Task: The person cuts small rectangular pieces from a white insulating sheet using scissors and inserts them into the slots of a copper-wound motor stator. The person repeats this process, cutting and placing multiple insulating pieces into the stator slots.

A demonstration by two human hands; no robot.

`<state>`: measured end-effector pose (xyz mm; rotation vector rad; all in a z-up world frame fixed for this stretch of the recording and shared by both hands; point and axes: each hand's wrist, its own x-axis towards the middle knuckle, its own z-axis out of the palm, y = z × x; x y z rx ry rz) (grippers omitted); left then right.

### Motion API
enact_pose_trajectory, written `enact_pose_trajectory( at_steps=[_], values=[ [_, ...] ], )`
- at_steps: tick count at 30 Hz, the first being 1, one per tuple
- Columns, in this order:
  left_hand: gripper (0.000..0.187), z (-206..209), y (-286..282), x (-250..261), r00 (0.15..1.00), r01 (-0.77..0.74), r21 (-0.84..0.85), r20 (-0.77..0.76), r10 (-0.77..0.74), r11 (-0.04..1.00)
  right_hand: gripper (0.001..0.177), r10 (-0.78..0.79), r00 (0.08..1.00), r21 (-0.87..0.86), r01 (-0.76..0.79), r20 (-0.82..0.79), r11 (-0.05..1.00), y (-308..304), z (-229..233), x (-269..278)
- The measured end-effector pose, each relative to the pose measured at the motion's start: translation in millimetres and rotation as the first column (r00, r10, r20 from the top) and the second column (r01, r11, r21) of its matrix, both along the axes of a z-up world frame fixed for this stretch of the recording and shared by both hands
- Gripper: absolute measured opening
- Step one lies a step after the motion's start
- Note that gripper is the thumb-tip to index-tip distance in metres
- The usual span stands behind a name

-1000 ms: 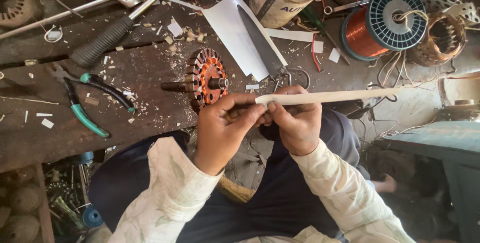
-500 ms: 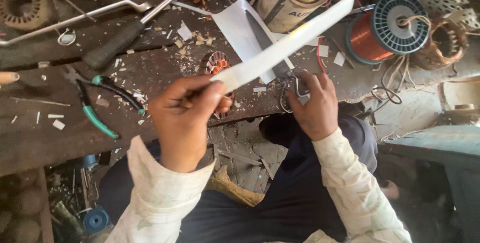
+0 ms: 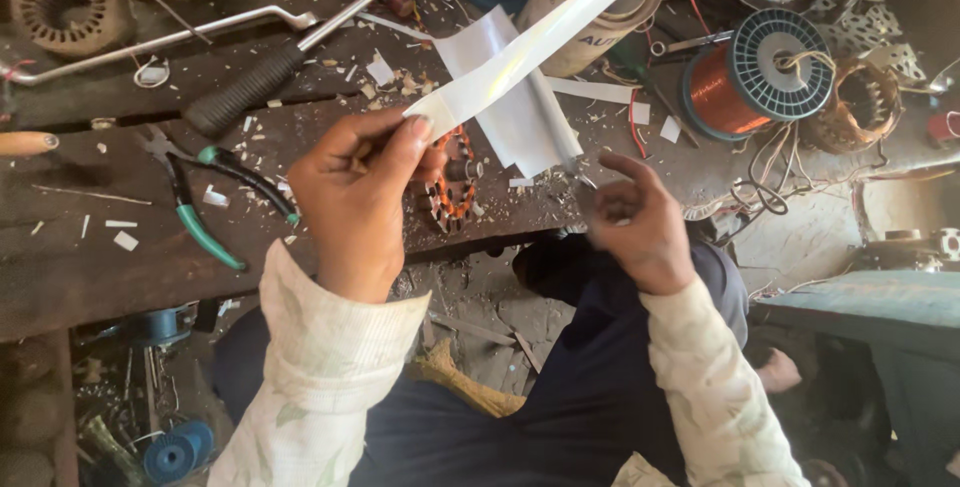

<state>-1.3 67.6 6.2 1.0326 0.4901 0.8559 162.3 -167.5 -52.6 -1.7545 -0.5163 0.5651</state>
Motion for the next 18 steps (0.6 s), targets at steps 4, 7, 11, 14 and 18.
enact_pose_trajectory(
  at_steps=[4, 7, 11, 14, 18],
  values=[
    [0.011, 2, 2, 3, 1.000, -0.011, -0.001, 0.016, 0.011, 1.000, 0.085, 0.128, 0.942, 0.406, 0.009, -0.309, 0.914, -24, -6, -12],
    [0.012, 5, 1, 5, 1.000, -0.021, -0.012, -0.011, 0.021, 1.000, 0.067, 0.348, 0.763, 0.609, 0.075, -0.545, 0.790, -35, -26, -34],
    [0.010, 5, -3, 4, 1.000, -0.009, -0.018, 0.011, 0.009, 1.000, 0.095, 0.414, 0.750, 0.540, -0.092, -0.515, 0.837, -35, -31, -75],
    [0.012, 0, -8, 10, 1.000, 0.010, -0.053, 0.022, -0.009, 0.999, 0.107, 0.567, 0.787, 0.561, -0.362, -0.244, 0.745, -27, -24, -89],
    [0.014, -6, -25, 13, 0.999, 0.041, -0.075, -0.026, -0.043, 0.996, 0.101, 0.536, 0.812, 0.552, -0.343, -0.232, 0.760, -21, -24, -87]
  ],
)
